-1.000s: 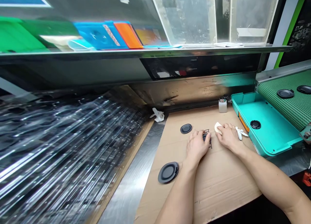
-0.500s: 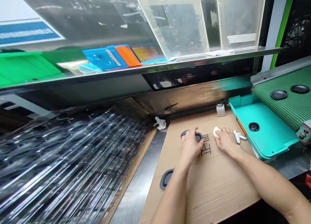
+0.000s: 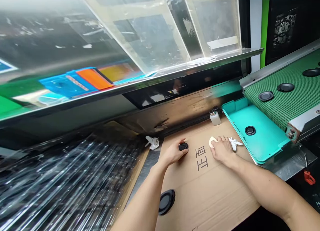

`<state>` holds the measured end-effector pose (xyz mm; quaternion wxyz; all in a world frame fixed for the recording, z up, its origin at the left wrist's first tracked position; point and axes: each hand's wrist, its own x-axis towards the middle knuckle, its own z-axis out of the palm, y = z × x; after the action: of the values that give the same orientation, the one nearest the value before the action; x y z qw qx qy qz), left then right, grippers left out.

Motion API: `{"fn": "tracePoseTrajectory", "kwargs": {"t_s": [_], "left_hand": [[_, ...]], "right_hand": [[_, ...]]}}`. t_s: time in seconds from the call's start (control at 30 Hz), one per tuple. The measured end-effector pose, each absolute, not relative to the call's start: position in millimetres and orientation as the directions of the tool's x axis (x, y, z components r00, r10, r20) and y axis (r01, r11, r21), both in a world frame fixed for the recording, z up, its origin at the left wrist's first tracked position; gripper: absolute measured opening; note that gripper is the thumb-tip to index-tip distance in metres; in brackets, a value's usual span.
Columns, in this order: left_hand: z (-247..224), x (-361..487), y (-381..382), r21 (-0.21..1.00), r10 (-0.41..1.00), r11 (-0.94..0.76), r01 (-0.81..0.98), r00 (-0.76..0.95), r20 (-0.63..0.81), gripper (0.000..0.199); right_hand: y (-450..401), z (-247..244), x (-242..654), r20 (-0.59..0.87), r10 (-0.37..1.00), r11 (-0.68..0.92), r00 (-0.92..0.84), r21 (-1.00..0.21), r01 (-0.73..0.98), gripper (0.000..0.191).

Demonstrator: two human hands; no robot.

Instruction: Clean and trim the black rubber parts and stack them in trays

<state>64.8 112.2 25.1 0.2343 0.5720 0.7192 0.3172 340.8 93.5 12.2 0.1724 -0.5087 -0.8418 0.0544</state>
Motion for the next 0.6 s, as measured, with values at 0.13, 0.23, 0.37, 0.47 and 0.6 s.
{"fn": "tracePoseTrajectory", "kwargs": {"t_s": [0.13,0.23,0.37,0.47,0.6], "left_hand": [[29.3,59.4,110.4,0.656,0.986,0.128,0.744,-0.167,-0.004,0.047],[34.8,52.3,107.4,0.641,0.986,0.153,0.752,-0.162,-0.045,0.047],[38.2,47.8,105.7,0.584,0.979,0.153,0.798,-0.203,0.021,0.052],[34.6,50.0,109.0,0.484,0.969,0.203,0.851,-0.246,0.027,0.060],[27.3,55.4,116.4,0.370,0.979,0.193,0.909,-0.203,-0.011,0.071]], "right_hand": [[94.0,10.6,340.2,0.245,0.872,0.481,-0.423,-0.272,0.834,0.026],[94.6,9.7,339.9,0.240,0.875,0.478,-0.420,-0.291,0.829,0.027],[95.2,7.6,339.1,0.249,0.872,0.483,-0.421,-0.297,0.824,0.025],[95.8,5.4,338.1,0.256,0.876,0.472,-0.408,-0.288,0.833,0.025],[96.6,3.3,337.3,0.256,0.876,0.472,-0.408,-0.293,0.831,0.024]]}}
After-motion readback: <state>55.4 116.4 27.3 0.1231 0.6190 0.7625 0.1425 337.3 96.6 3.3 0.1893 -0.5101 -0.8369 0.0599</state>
